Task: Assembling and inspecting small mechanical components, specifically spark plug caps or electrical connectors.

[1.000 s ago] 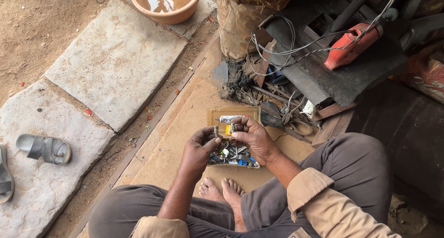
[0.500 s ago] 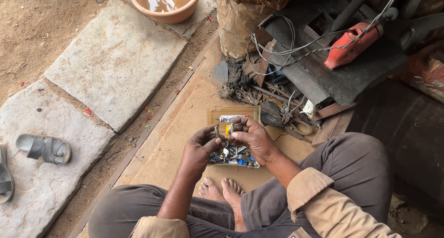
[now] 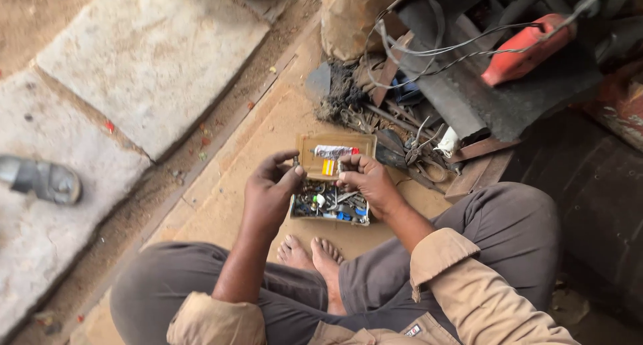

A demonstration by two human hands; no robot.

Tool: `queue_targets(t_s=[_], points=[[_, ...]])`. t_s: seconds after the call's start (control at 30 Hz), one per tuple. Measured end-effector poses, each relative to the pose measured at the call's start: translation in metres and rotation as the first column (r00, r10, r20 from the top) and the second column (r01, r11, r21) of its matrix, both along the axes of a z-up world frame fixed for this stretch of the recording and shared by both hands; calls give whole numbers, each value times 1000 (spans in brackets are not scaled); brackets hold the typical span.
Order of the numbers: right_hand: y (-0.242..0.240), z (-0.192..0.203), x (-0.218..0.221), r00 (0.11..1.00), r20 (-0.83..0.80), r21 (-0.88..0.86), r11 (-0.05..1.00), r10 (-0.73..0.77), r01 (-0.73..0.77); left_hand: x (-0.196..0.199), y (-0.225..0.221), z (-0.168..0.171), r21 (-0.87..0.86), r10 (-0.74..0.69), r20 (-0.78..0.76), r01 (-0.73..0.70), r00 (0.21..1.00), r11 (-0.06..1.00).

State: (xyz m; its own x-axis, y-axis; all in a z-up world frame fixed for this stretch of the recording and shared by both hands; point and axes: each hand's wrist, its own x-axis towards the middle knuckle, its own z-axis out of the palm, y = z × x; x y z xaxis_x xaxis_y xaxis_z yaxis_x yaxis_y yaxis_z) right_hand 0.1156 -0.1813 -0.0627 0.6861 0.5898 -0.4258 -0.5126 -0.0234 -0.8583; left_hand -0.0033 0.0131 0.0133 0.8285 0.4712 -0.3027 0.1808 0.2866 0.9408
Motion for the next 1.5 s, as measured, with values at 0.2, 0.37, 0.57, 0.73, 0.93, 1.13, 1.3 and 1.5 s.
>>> queue_targets(t_s=[0.2,0.37,0.57,0.73,0.93,1.13,1.3,1.5], points=[[3,12,-11,998,-62,119,993,24,-17,1,-10,-28,-84,18,-61,-24,998,996],[9,61,-34,992,68,116,987,106,-113,2,-11,-11,-168,-15,-131,-7,991,986],[5,71,-21,961,246,13,991,128,-135,2,-11,-6,-427,-76,-165,-2,983,904],[-8,14,12,982,182,2,999,-44,44,6,-6,12,-345,-114,-249,22,962,938],[-1,-24,3,981,184,-122,992,68,-46,1,27,84,-144,45,-87,-57,995,988],[-7,-74,-17,861,269,-439,851,431,-289,-1,73,116,22,70,129,-74,989,997],[-9,-96,-24,603,270,-764,548,751,-341,5,91,49,41,163,-96,-160,982,986],[-1,-134,-37,543,204,-812,451,815,-372,1,86,44,193,162,27,-165,986,967]])
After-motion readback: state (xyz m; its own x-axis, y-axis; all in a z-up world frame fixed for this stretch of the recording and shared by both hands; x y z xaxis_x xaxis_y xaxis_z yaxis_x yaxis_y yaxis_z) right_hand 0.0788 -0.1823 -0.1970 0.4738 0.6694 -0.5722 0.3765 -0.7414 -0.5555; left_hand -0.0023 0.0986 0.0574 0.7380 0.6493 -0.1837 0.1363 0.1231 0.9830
